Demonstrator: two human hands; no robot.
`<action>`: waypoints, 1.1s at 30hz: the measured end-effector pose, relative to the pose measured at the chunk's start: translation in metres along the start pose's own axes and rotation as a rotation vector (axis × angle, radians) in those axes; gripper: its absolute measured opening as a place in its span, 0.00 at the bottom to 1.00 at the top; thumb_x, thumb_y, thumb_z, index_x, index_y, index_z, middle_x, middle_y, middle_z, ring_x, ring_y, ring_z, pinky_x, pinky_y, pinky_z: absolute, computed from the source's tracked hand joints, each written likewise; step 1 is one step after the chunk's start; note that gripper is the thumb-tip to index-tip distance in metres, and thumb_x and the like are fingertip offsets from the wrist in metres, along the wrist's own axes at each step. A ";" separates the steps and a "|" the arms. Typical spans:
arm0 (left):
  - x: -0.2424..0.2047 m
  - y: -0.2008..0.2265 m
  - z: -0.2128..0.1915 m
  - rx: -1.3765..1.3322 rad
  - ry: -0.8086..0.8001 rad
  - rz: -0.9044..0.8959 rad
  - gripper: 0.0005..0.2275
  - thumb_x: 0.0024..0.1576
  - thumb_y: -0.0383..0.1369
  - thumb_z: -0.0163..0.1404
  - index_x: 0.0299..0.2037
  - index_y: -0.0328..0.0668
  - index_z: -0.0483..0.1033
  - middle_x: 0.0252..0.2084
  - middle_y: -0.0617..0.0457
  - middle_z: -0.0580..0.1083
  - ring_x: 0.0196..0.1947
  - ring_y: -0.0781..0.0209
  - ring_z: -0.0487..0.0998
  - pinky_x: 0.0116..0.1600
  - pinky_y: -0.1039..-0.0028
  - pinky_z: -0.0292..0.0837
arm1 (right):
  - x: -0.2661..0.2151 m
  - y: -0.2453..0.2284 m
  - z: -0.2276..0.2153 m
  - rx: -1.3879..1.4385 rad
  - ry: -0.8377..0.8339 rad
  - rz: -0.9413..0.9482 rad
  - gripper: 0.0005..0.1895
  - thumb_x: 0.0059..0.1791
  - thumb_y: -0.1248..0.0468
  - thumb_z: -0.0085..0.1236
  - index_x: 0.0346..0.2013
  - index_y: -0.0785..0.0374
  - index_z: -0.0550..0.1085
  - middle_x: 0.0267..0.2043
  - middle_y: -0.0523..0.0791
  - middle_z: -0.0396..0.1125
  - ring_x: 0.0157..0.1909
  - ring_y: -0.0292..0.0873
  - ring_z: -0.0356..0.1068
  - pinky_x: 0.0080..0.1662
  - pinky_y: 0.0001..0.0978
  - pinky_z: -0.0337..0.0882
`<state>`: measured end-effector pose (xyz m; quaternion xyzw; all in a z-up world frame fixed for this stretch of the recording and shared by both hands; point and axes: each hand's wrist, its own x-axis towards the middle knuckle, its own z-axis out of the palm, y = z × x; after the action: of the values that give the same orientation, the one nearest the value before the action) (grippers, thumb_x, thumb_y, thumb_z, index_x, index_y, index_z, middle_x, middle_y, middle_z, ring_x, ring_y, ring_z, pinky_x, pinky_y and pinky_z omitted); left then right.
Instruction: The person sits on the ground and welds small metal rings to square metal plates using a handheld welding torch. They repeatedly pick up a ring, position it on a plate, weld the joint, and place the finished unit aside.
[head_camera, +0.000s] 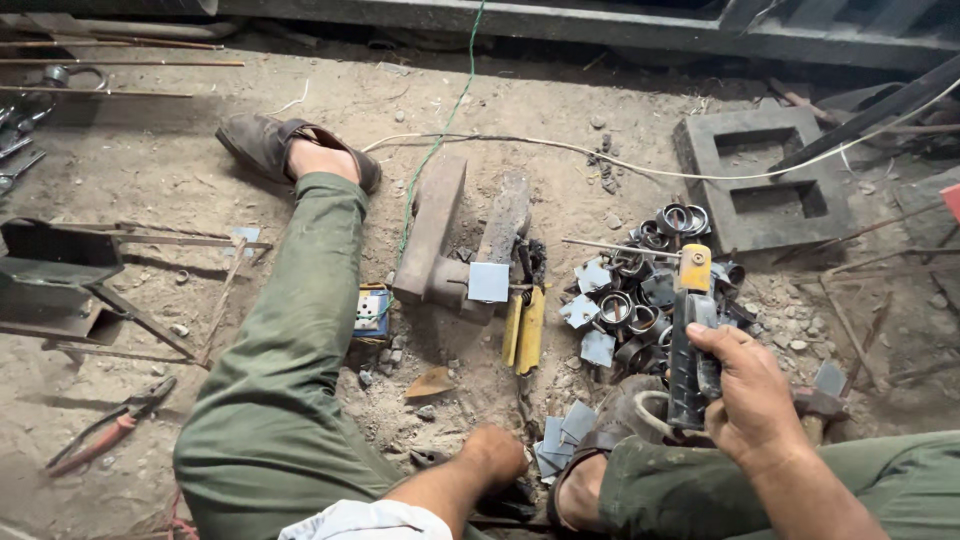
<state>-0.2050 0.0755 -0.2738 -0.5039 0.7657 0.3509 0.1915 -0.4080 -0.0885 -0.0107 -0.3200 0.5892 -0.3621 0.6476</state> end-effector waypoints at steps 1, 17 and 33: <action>0.001 0.000 0.002 0.031 -0.012 0.025 0.12 0.62 0.34 0.46 0.45 0.43 0.84 0.49 0.44 0.80 0.48 0.47 0.83 0.49 0.57 0.78 | 0.001 0.000 0.001 0.011 -0.004 0.000 0.05 0.51 0.63 0.56 0.35 0.61 0.74 0.28 0.41 0.70 0.24 0.36 0.70 0.26 0.29 0.72; -0.037 0.018 -0.025 0.208 -0.048 0.220 0.09 0.61 0.32 0.50 0.49 0.45 0.79 0.42 0.45 0.82 0.43 0.46 0.84 0.43 0.57 0.80 | 0.004 -0.003 0.006 0.049 -0.004 0.012 0.03 0.51 0.64 0.57 0.36 0.60 0.74 0.28 0.40 0.70 0.22 0.34 0.70 0.23 0.26 0.69; -0.222 0.034 -0.224 -0.329 0.501 0.115 0.08 0.49 0.28 0.56 0.38 0.41 0.80 0.41 0.43 0.75 0.43 0.41 0.78 0.49 0.55 0.73 | -0.003 -0.006 0.006 0.591 -0.566 0.264 0.30 0.54 0.54 0.47 0.59 0.79 0.65 0.48 0.57 0.69 0.48 0.53 0.71 0.54 0.50 0.71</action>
<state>-0.1291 0.0612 0.0341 -0.5549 0.7492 0.3452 -0.1077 -0.4029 -0.0890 -0.0036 -0.1293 0.2949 -0.3272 0.8884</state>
